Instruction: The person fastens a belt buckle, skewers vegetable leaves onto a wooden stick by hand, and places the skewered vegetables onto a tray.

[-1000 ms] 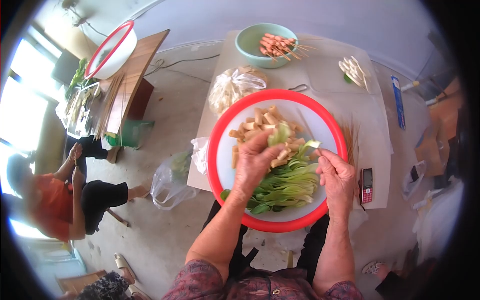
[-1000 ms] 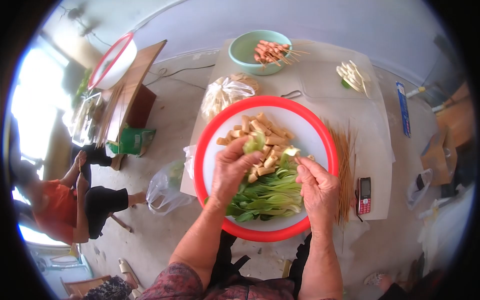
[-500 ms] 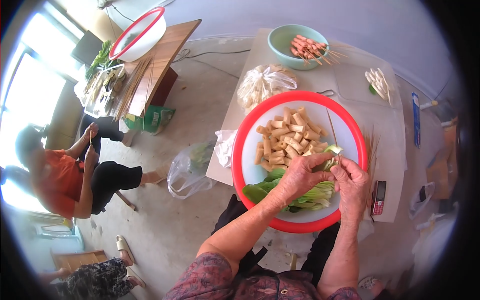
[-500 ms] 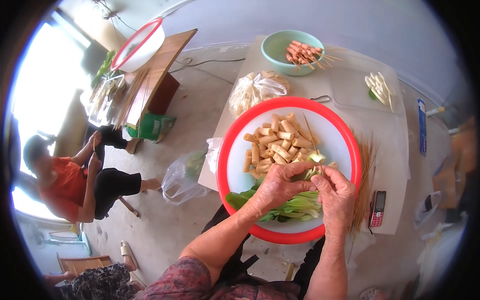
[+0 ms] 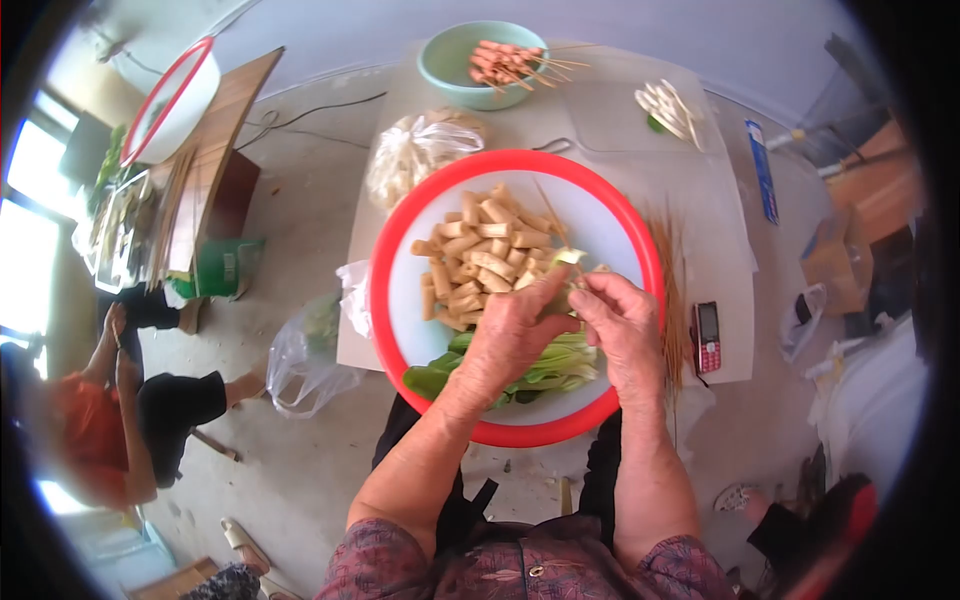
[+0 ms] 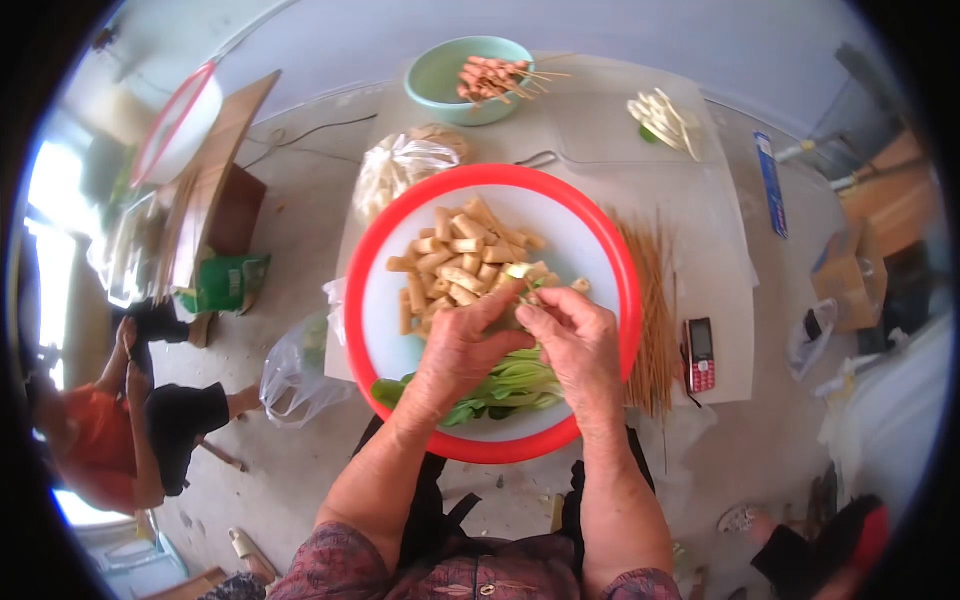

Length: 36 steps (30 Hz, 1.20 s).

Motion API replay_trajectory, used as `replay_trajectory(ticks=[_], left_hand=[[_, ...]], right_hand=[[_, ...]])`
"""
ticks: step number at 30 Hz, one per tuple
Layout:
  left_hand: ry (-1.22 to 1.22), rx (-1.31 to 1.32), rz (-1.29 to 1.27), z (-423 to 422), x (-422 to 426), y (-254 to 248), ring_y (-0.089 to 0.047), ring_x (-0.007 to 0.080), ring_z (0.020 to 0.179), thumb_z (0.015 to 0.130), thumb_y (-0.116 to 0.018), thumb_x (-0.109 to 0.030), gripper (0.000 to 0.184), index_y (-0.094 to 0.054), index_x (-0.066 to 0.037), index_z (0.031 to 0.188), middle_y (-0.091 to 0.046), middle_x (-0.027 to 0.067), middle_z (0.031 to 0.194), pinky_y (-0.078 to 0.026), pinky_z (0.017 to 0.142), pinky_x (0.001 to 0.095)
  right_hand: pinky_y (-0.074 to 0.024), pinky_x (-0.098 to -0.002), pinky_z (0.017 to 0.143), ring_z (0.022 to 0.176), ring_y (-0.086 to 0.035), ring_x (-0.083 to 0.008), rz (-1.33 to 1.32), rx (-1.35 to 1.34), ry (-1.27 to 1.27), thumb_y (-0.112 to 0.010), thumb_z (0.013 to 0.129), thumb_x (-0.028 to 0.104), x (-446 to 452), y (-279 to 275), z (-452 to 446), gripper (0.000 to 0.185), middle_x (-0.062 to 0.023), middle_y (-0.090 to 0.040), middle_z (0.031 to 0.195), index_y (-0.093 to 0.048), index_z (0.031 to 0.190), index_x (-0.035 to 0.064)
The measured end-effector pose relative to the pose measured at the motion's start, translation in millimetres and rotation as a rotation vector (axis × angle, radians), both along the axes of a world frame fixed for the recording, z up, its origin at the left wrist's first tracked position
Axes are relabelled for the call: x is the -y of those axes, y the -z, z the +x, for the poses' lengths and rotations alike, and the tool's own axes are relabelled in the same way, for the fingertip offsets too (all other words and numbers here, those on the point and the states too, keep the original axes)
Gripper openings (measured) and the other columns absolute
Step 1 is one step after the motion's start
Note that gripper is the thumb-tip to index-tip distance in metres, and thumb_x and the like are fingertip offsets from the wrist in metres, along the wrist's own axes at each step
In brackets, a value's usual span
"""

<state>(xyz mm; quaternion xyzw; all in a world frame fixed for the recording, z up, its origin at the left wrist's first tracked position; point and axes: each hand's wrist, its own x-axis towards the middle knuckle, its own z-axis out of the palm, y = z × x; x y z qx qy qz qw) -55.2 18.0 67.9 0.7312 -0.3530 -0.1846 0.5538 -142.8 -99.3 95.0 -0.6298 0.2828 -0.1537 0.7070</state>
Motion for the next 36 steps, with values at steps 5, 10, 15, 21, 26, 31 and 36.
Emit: replay_trajectory(ticks=[5, 10, 15, 21, 26, 31, 36], left_hand=[[0.002, 0.049, 0.067, -1, 2, -1, -0.063, 0.032, 0.094, 0.074, -0.071, -0.013, 0.056, -0.05, 0.0, 0.124, -0.063, 0.021, 0.101, -0.049, 0.079, 0.0355], [-0.017, 0.003, 0.035, -3, 5, -2, -0.061, 0.0338, 0.098, 0.075, -0.071, -0.014, 0.056, -0.049, -0.001, 0.125, -0.063, 0.0197, 0.102, -0.049, 0.08, 0.0359], [0.005, 0.115, 0.094, -2, 4, -3, -0.061, 0.0323, 0.099, 0.074, -0.071, -0.01, 0.057, -0.046, 0.0, 0.125, -0.063, 0.0184, 0.103, -0.05, 0.08, 0.0365], [0.038, -0.069, 0.04, 0, 4, -17, -0.063, 0.028, 0.098, 0.077, -0.069, -0.009, 0.059, -0.044, -0.002, 0.13, -0.063, 0.0189, 0.106, -0.049, 0.085, 0.0346], [0.176, -0.549, -0.006, 10, -1, -22, -0.062, 0.017, 0.087, 0.089, -0.06, -0.019, 0.047, -0.046, 0.001, 0.129, -0.063, 0.0105, 0.101, -0.05, 0.08, 0.0294], [0.186, -0.827, -0.063, 10, -2, -24, -0.058, 0.0137, 0.075, 0.092, -0.054, -0.021, 0.042, -0.048, 0.003, 0.127, -0.063, 0.0078, 0.094, -0.049, 0.067, 0.0258], [0.043, -0.861, -0.059, 11, -1, -17, -0.051, 0.0093, 0.07, 0.094, -0.051, -0.024, 0.037, -0.053, 0.0, 0.123, -0.062, 0.0049, 0.092, -0.044, 0.063, 0.0233]], right_hand=[[-0.0351, -0.0187, 0.045, 0.052, -0.043, -0.003, 0.021, 0.013, -0.013, -0.067, 0.085, 0.018, 4, 0, 0, 0.023, 0.002, -0.056, 0.067, -0.064, 0.095, -0.002], [-0.0353, -0.0186, 0.046, 0.052, -0.043, -0.0032, 0.061, -0.005, 0.024, -0.067, 0.085, 0.018, 0, -2, 1, 0.024, 0.002, -0.056, 0.065, -0.064, 0.097, -0.0016], [-0.0424, -0.0218, 0.053, 0.058, -0.05, -0.0061, -0.294, 0.028, -0.052, -0.068, 0.084, 0.014, -1, 8, -1, 0.024, -0.0015, -0.059, 0.072, -0.062, 0.099, -0.0025], [-0.0483, -0.0249, 0.062, 0.067, -0.057, -0.0096, -0.394, 0.029, -0.009, -0.065, 0.084, 0.009, 4, 8, -4, 0.021, -0.0063, -0.062, 0.082, -0.059, 0.101, -0.0034], [-0.0494, -0.0244, 0.065, 0.072, -0.06, -0.0103, -0.31, 0.058, -0.034, -0.063, 0.086, 0.009, 12, 2, -7, 0.022, -0.0077, -0.063, 0.086, -0.059, 0.103, -0.0041], [-0.0494, -0.0237, 0.067, 0.078, -0.061, -0.0132, -0.207, 0.036, -0.101, -0.061, 0.088, 0.01, 12, -2, -5, 0.023, -0.0082, -0.063, 0.089, -0.058, 0.105, -0.0051], [-0.0489, -0.0262, 0.065, 0.074, -0.062, -0.0159, -0.442, 0.033, -0.018, -0.059, 0.088, 0.007, 14, 4, -5, 0.021, -0.0104, -0.062, 0.085, -0.059, 0.106, -0.0033]])
